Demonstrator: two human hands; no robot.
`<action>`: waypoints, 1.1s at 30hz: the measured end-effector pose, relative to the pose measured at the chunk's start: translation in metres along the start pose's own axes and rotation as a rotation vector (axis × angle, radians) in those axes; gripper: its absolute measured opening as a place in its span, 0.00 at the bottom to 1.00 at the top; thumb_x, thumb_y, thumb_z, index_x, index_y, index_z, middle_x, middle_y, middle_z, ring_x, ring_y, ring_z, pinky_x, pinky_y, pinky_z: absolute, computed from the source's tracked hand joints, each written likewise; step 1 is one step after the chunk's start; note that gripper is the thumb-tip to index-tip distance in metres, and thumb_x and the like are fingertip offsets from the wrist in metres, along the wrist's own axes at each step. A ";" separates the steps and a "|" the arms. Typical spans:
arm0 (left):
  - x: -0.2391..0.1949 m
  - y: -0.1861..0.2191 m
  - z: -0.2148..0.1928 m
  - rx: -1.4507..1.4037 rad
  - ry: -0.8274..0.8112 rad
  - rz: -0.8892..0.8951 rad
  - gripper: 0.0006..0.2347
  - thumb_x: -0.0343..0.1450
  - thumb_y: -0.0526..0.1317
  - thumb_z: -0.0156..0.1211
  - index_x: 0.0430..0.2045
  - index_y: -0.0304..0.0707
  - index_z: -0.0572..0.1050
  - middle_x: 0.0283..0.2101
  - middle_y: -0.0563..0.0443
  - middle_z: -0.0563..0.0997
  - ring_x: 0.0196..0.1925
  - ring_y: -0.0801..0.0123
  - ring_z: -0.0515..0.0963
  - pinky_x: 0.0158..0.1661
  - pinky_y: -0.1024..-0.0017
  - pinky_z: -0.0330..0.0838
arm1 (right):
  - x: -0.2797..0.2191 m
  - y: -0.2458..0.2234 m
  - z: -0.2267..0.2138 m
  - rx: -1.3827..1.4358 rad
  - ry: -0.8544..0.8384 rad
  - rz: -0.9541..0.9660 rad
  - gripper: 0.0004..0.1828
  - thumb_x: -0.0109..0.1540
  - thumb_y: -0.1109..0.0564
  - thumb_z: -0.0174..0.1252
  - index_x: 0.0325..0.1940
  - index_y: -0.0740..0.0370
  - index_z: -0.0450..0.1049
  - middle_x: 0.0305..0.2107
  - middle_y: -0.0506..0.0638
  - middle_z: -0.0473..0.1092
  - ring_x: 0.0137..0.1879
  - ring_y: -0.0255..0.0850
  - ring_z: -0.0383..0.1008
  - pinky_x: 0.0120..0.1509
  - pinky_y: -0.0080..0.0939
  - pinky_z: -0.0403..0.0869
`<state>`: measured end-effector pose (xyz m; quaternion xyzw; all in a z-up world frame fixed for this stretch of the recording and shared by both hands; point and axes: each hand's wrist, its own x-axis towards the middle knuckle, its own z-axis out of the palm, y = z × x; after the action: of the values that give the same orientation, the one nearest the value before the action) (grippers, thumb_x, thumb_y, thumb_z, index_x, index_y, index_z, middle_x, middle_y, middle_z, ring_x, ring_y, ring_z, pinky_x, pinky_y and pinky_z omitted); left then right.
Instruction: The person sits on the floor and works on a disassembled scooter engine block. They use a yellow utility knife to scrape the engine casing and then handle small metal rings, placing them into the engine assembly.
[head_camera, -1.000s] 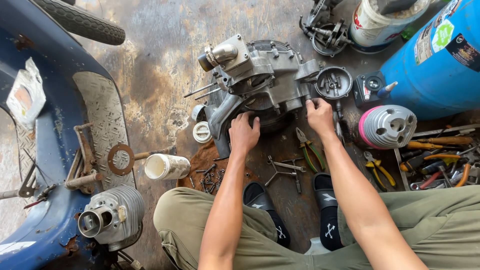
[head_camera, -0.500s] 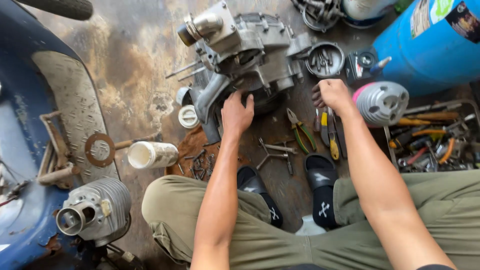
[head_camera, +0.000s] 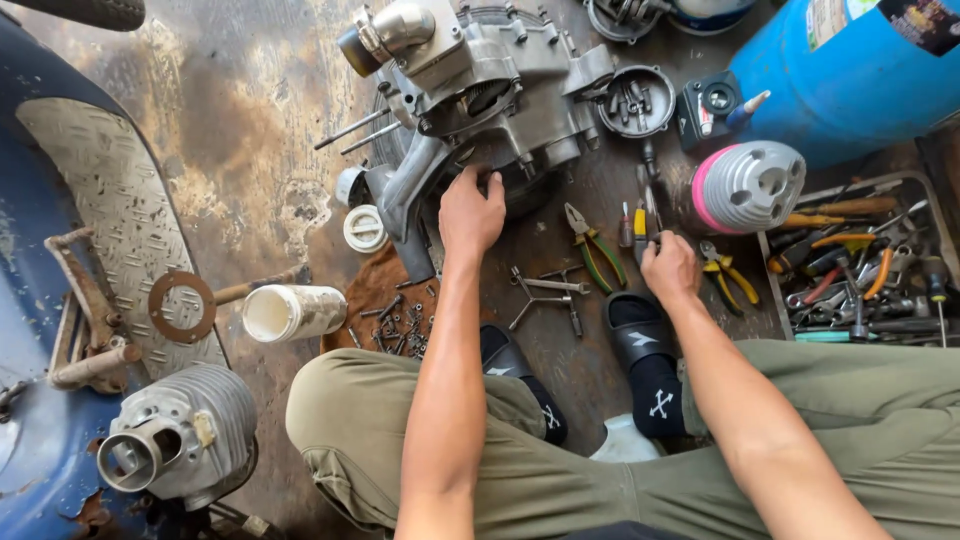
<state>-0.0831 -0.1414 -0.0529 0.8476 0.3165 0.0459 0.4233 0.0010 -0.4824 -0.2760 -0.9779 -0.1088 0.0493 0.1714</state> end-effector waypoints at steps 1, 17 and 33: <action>0.004 -0.002 0.001 0.001 0.001 -0.004 0.17 0.77 0.44 0.48 0.53 0.32 0.75 0.46 0.38 0.81 0.52 0.41 0.82 0.49 0.42 0.77 | 0.007 -0.001 0.005 0.000 -0.004 -0.002 0.11 0.66 0.51 0.55 0.42 0.61 0.74 0.36 0.59 0.73 0.47 0.60 0.79 0.48 0.60 0.79; 0.000 -0.004 -0.004 0.053 -0.035 -0.043 0.16 0.75 0.46 0.51 0.52 0.37 0.77 0.46 0.41 0.82 0.50 0.44 0.83 0.47 0.45 0.79 | 0.015 0.014 0.069 -0.212 -0.133 0.032 0.25 0.59 0.53 0.66 0.54 0.65 0.67 0.45 0.59 0.68 0.52 0.62 0.76 0.52 0.67 0.75; 0.020 -0.030 0.037 0.123 0.046 0.074 0.16 0.73 0.51 0.52 0.49 0.45 0.78 0.45 0.45 0.81 0.49 0.44 0.83 0.43 0.46 0.79 | 0.038 -0.071 -0.048 0.416 0.175 0.073 0.20 0.62 0.49 0.57 0.40 0.73 0.72 0.32 0.78 0.70 0.48 0.77 0.73 0.48 0.72 0.67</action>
<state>-0.0691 -0.1420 -0.1023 0.8818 0.2970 0.0615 0.3611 0.0305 -0.4242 -0.2089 -0.9254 -0.0457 -0.0080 0.3761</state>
